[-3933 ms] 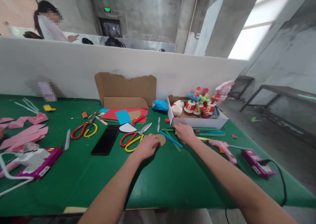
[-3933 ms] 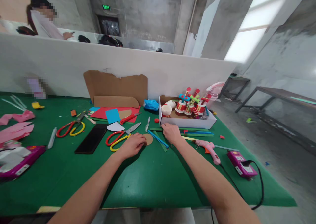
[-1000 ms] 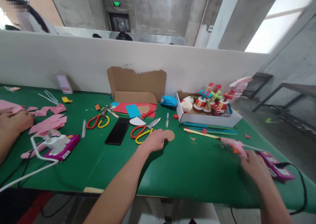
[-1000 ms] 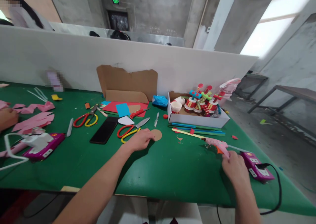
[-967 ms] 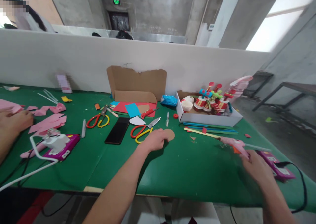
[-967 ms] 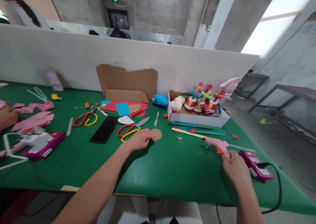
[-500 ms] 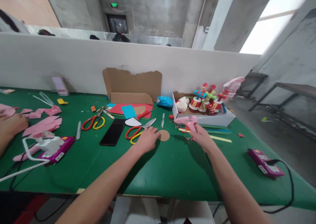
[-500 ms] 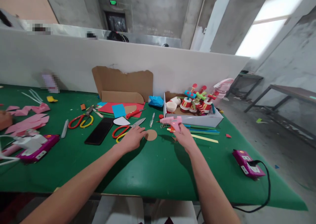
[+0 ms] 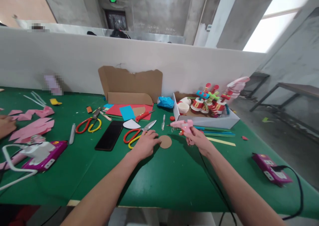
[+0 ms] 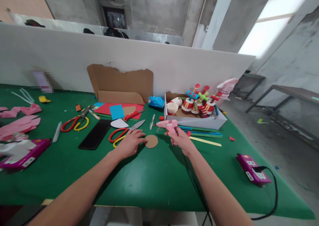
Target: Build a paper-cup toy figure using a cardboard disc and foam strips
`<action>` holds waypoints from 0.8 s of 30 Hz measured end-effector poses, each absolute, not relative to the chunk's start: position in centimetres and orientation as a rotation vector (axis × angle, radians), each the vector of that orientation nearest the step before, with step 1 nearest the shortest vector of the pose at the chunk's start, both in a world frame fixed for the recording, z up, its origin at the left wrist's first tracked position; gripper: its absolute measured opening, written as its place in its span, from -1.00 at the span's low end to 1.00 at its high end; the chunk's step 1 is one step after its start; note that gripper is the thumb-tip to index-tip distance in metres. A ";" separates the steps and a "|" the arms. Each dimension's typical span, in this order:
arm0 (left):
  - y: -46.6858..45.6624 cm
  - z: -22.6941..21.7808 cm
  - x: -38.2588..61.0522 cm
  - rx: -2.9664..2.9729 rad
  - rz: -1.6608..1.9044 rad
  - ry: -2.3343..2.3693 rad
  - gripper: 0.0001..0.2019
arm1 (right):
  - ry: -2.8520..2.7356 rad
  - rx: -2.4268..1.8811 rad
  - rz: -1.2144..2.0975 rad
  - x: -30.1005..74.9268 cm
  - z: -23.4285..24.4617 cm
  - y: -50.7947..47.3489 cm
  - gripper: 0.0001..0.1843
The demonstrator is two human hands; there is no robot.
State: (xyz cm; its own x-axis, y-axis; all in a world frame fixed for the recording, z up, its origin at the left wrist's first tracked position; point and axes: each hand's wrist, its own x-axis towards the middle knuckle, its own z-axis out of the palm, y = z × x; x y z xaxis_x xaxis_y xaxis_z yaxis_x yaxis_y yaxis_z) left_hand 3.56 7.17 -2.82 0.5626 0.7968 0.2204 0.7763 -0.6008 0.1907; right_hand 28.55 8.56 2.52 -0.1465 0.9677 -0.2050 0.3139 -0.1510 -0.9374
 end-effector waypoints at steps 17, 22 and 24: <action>6.4 -1.8 4.5 2.777 0.282 1.281 -0.65 | -1.576 -1.469 1.286 27.2 1.5 7.9 -0.59; 6.3 -1.6 4.5 2.769 0.259 1.289 -0.65 | -1.710 -1.472 1.142 27.2 0.0 8.7 -0.64; 6.4 -1.5 4.5 2.760 0.238 1.291 -0.66 | -1.753 -1.443 1.102 27.8 -0.5 8.6 -0.66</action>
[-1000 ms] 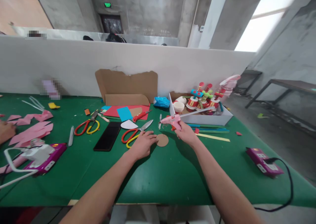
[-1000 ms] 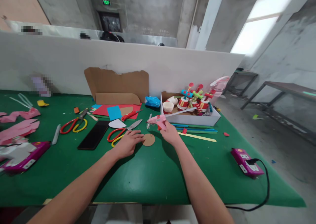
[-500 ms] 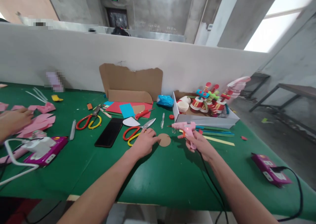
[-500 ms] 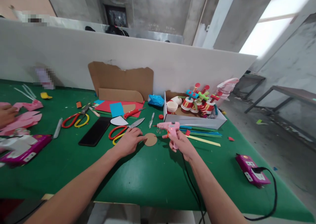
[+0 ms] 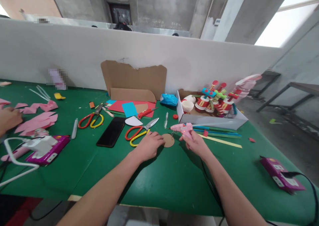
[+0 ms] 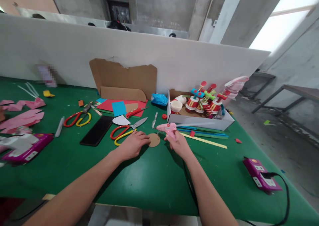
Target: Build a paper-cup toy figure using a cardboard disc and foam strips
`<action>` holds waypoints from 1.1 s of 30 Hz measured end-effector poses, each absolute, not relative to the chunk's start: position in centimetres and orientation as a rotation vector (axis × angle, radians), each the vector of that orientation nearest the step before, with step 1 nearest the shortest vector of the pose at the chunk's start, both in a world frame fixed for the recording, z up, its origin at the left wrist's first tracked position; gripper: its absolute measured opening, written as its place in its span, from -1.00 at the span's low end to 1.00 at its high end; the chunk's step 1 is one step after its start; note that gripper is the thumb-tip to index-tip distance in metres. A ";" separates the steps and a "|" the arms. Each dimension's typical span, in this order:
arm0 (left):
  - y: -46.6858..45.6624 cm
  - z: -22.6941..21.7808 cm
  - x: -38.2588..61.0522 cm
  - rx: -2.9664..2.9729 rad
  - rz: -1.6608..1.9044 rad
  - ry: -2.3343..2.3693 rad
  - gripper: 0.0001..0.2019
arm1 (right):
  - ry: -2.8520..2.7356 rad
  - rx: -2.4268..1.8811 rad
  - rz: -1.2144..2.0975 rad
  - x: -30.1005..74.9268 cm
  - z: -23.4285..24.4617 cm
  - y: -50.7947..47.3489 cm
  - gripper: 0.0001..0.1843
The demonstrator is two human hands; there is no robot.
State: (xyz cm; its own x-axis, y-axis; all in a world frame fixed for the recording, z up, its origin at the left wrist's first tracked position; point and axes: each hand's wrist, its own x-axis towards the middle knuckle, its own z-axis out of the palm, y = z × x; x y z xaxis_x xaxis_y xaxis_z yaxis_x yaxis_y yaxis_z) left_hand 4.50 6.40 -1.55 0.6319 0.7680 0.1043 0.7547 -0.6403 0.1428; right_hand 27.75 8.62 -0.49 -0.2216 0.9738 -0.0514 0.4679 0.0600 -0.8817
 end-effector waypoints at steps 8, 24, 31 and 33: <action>6.4 -1.6 4.6 2.735 0.225 1.289 -0.65 | -1.780 -1.517 1.034 28.7 -0.6 8.0 -0.62; 6.3 -1.8 4.6 2.750 0.230 1.286 -0.58 | -1.834 -1.550 1.017 28.6 -0.1 7.6 -0.61; 6.3 -1.7 4.6 2.758 0.208 1.292 -0.57 | -1.952 -1.591 0.865 28.8 0.5 7.4 -0.62; 6.3 -1.6 4.6 2.748 0.211 1.298 -0.59 | -1.965 -1.585 0.860 28.9 0.4 7.3 -0.63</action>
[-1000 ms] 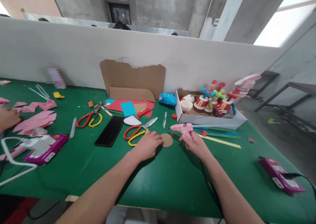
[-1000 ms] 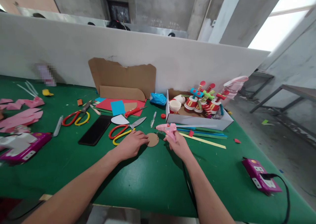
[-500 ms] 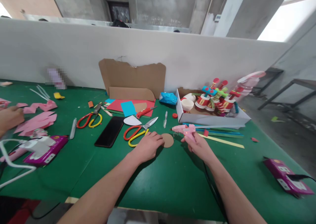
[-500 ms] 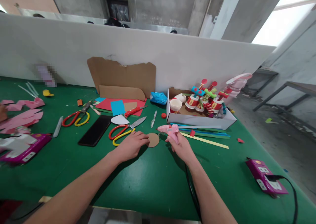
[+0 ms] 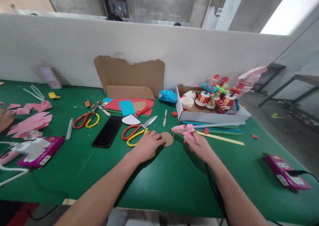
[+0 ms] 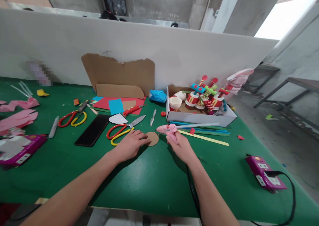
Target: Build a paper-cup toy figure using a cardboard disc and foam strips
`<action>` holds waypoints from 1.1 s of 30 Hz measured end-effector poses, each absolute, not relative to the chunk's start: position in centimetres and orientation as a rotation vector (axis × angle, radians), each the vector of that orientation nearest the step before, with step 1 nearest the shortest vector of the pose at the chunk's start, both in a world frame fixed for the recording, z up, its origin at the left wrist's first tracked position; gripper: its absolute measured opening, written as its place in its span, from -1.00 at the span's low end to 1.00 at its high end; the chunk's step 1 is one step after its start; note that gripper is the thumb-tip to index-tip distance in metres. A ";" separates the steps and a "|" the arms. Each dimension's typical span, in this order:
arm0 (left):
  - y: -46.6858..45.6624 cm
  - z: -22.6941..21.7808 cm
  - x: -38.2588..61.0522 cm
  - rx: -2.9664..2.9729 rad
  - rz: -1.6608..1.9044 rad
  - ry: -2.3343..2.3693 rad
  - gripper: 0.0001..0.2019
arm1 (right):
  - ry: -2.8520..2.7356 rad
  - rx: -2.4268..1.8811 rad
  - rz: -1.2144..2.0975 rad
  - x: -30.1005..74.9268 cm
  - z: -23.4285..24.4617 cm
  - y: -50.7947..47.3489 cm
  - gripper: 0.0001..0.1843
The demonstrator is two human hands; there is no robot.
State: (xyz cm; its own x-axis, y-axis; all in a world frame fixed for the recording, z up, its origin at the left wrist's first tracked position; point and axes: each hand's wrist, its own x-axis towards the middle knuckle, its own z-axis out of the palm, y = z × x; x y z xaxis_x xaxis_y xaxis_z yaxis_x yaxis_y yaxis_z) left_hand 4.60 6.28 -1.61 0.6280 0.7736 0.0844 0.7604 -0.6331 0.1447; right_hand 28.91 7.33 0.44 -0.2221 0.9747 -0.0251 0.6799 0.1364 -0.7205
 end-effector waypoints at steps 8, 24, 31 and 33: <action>6.4 -1.4 4.4 2.707 0.237 1.283 -0.63 | -1.967 -1.717 0.800 29.0 0.5 7.4 -0.67; 6.6 -2.0 4.1 2.712 0.293 1.224 -0.60 | -1.996 -1.618 0.885 29.1 0.9 7.3 -0.64; 6.5 -1.8 4.2 2.710 0.290 1.235 -0.62 | -1.970 -1.630 0.932 29.2 0.9 7.3 -0.62; 6.5 -1.8 4.2 2.709 0.287 1.241 -0.63 | -1.969 -1.622 0.946 29.1 0.9 7.3 -0.61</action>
State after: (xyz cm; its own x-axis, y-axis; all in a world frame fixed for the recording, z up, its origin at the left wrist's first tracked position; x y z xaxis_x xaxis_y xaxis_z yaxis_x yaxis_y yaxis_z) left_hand 4.16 6.49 -1.77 0.6399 0.7604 0.1114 0.7320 -0.6472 0.2129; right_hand 29.15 7.31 0.85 -0.2328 0.9673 -0.1009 0.6834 0.0888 -0.7246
